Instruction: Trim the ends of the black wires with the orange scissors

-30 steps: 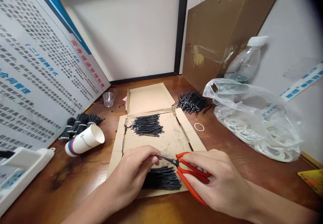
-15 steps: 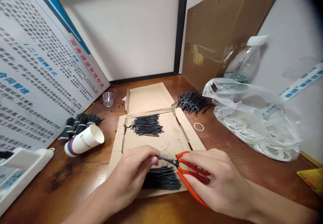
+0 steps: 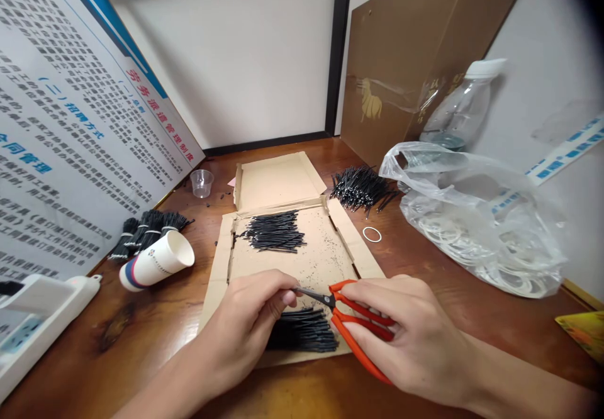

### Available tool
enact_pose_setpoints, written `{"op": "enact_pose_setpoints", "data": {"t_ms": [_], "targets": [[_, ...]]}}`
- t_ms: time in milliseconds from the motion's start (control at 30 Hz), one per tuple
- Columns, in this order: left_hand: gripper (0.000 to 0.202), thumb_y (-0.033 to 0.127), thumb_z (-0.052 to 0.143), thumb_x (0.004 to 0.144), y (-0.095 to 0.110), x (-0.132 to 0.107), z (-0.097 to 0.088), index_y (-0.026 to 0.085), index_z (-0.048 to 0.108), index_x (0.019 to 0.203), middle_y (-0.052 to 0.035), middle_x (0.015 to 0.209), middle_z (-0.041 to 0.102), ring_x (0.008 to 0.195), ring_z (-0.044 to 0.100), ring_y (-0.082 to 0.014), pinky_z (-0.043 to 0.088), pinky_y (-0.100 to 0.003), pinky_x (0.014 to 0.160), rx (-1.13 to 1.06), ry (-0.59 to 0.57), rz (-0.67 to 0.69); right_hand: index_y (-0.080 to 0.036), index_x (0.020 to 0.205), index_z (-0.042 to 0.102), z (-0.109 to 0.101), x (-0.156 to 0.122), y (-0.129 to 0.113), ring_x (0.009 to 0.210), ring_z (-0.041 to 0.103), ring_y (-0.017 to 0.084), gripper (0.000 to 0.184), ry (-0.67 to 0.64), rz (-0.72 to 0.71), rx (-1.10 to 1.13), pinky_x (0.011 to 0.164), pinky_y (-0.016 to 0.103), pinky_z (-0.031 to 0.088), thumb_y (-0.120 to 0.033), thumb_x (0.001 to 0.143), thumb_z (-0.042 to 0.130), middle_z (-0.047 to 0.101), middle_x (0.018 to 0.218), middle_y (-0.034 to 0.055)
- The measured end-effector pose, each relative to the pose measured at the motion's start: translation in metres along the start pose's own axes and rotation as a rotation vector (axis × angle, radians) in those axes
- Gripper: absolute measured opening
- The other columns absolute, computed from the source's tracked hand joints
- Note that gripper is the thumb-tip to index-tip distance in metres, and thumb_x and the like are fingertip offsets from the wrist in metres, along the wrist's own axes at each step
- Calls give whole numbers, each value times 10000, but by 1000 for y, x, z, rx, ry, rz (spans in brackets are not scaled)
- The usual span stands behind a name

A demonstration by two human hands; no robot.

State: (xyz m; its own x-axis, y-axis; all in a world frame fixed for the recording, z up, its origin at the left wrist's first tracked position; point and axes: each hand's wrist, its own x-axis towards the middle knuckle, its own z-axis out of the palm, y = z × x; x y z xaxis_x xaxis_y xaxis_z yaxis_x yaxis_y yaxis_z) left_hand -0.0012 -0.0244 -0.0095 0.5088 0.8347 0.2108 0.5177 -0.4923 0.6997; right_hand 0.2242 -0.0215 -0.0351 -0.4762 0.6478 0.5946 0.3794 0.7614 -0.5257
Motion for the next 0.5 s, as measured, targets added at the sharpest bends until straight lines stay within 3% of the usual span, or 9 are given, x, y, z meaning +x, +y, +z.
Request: {"op": "enact_pose_setpoints", "data": {"t_ms": [233, 500], "targets": [[184, 173, 396, 981, 4, -2, 0, 177, 565, 909, 10, 744, 558, 665, 496, -92, 386, -205, 623, -18, -17, -11, -124, 823, 628, -2, 0, -1, 445, 426, 93, 110, 16, -23, -28, 459, 246, 332, -101, 810, 521, 588, 579, -12], [188, 141, 394, 976, 7, -1, -2, 180, 565, 909, 13, 781, 577, 697, 509, -85, 390, -195, 645, -25, -9, 5, -135, 863, 632, -5, 1, 0, 477, 503, 94, 106, 89, -18, -89, 480, 241, 348, -115, 807, 544, 667, 682, 13]]}}
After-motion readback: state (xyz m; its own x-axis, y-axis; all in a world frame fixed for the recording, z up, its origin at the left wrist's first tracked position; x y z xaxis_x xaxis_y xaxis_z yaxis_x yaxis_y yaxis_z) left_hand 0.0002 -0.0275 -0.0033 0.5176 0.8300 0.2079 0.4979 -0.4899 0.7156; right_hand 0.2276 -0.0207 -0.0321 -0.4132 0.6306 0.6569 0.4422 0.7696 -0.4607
